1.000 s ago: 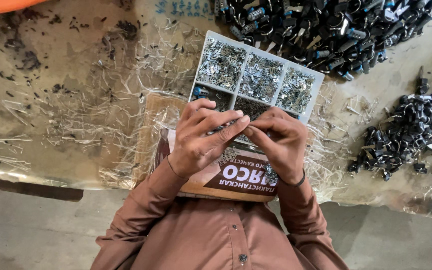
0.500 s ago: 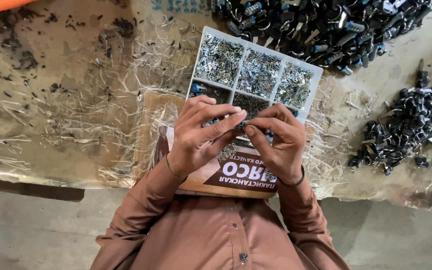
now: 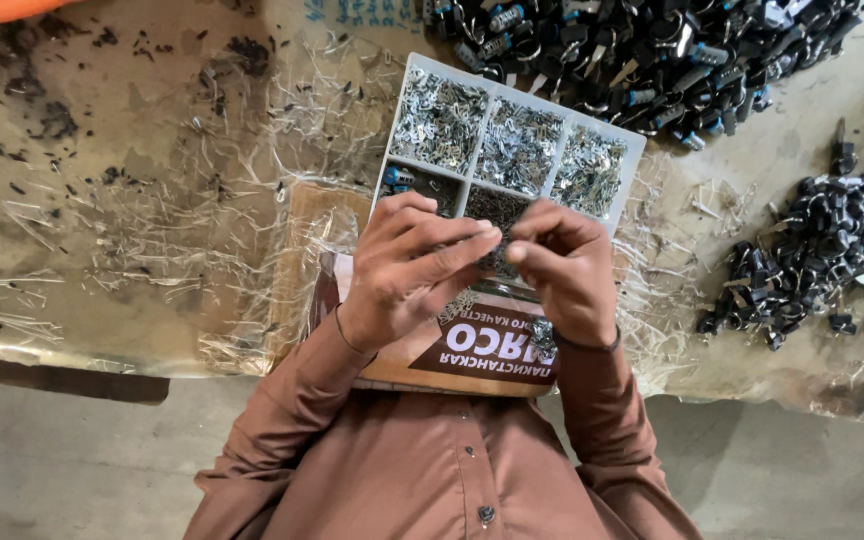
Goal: The person sits at a workbench assembling small cylindrical connector bodies. They pick small metal contact pieces from a compartment tray, insert each piece into a plastic housing by hand, press it into place, and set the finished unit aside, repeating the cycle.
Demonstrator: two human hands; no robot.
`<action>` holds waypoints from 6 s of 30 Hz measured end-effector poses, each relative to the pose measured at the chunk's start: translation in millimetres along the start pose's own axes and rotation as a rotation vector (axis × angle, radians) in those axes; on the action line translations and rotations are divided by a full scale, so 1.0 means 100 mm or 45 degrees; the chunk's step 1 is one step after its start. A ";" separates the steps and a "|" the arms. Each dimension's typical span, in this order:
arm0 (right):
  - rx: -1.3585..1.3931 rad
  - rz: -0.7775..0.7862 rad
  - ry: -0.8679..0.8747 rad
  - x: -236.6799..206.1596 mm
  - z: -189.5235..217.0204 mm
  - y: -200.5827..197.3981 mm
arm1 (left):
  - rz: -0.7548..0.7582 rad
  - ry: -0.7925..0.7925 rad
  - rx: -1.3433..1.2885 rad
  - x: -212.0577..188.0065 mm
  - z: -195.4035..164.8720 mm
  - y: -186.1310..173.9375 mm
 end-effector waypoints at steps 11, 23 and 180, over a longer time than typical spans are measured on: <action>-1.879 -0.368 -1.062 -0.18 0.60 0.55 | -0.053 -0.166 0.095 0.07 0.10 -0.09; -1.014 -0.236 -0.436 -0.13 0.50 0.33 | -0.022 -0.135 0.101 0.09 0.09 -0.05; 0.400 0.030 0.020 -0.76 -0.23 0.06 | 0.220 0.027 -0.019 -0.10 -0.52 0.15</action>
Point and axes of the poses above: each hand's wrist, its own x-axis towards the middle knuckle, its own y-axis out of the palm, z = x × y, the point moved 9 cm from there along x, towards the middle knuckle, and after that the axes turned 1 degree about y, right-handed, at the moved point
